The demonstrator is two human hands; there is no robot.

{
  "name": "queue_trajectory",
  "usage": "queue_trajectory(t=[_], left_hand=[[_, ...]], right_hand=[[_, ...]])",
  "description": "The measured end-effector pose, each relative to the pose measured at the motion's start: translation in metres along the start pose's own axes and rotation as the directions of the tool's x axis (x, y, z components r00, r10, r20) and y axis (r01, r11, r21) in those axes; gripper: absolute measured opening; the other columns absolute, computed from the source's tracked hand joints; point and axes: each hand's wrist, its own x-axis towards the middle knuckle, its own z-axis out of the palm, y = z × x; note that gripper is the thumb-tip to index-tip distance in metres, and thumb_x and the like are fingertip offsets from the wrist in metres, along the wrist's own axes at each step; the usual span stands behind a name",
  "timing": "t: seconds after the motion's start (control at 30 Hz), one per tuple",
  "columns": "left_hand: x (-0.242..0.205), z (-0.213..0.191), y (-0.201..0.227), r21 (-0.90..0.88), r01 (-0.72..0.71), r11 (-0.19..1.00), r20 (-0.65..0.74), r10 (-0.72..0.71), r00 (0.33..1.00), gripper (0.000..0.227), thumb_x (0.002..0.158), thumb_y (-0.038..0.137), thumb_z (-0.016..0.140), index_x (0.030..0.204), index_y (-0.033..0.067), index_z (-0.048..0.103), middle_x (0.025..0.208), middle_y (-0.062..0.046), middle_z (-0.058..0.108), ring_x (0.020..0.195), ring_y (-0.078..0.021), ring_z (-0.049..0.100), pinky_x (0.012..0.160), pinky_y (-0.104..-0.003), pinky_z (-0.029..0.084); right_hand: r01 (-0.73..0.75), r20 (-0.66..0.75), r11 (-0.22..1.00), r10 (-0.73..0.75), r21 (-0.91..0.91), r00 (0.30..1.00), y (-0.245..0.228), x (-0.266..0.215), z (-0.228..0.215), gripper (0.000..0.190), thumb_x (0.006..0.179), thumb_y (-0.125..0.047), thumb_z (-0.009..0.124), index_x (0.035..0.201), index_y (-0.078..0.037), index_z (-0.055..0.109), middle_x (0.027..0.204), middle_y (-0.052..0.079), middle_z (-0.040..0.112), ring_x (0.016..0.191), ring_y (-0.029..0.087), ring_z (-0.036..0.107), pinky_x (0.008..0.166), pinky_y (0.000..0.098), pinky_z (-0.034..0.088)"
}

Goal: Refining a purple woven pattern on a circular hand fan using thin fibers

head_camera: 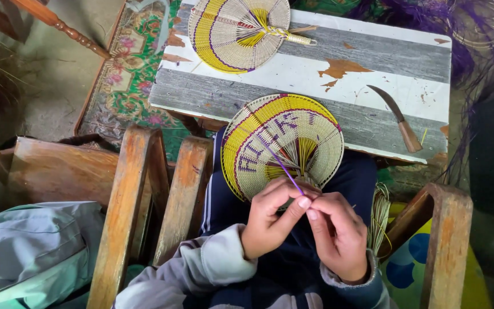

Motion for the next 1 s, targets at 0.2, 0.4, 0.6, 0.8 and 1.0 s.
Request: queue_trajectory(t=[0.2,0.4,0.6,0.8,1.0], left_hand=[[0.007,-0.007,-0.002,0.036,0.119,0.992,-0.056,-0.117,0.992,0.02,0.107,0.022,0.053,0.097,0.0104,0.065,0.092,-0.001,0.067,0.088,-0.0161,0.063,0.085,-0.03,0.05],[0.009,-0.019,-0.031,-0.132,0.256,0.958,-0.12,-0.271,0.955,0.02,0.107,0.023,0.055,0.096,0.0095,0.065,0.093,-0.002,0.069,0.083,-0.0123,0.062,0.081,-0.027,0.051],[0.016,-0.039,-0.054,-0.296,0.253,0.921,-0.203,-0.319,0.926,0.018,0.108,0.021,0.053,0.096,0.0101,0.06,0.097,-0.005,0.068,0.085,-0.0123,0.058,0.081,-0.027,0.047],[0.022,-0.056,-0.063,-0.219,0.298,0.929,-0.316,-0.357,0.879,0.02,0.106,0.025,0.054,0.095,0.0115,0.063,0.097,-0.003,0.069,0.081,-0.0093,0.057,0.074,-0.024,0.044],[0.022,-0.067,-0.081,-0.218,0.303,0.928,-0.381,-0.367,0.849,0.02,0.106,0.026,0.054,0.094,0.0129,0.062,0.095,-0.002,0.068,0.08,-0.0066,0.056,0.077,-0.023,0.043]], right_hand=[[0.18,0.238,0.978,-0.2,0.103,0.95,0.005,0.001,0.002,0.01,0.099,-0.009,0.057,0.098,-0.001,0.061,0.094,0.014,0.068,0.079,0.028,0.068,0.072,0.0354,0.055],[0.224,0.43,0.923,-0.348,0.314,0.833,-0.011,0.009,0.008,0.021,0.106,-0.015,0.045,0.096,-0.003,0.059,0.091,0.013,0.062,0.062,0.029,0.06,0.057,0.0368,0.051],[0.253,0.469,0.867,-0.453,0.43,0.758,-0.011,0.003,0.015,0.022,0.108,-0.013,0.042,0.098,-0.004,0.06,0.096,0.011,0.064,0.062,0.028,0.058,0.053,0.0373,0.046],[0.221,0.475,0.819,-0.502,0.529,0.722,-0.016,0.004,0.017,0.025,0.109,-0.013,0.039,0.099,-0.002,0.059,0.095,0.013,0.062,0.065,0.03,0.06,0.052,0.0387,0.048],[0.221,0.49,0.798,-0.534,0.561,0.689,-0.018,0.004,0.017,0.024,0.111,-0.015,0.038,0.105,-0.001,0.057,0.097,0.015,0.062,0.061,0.031,0.06,0.053,0.0388,0.046]])
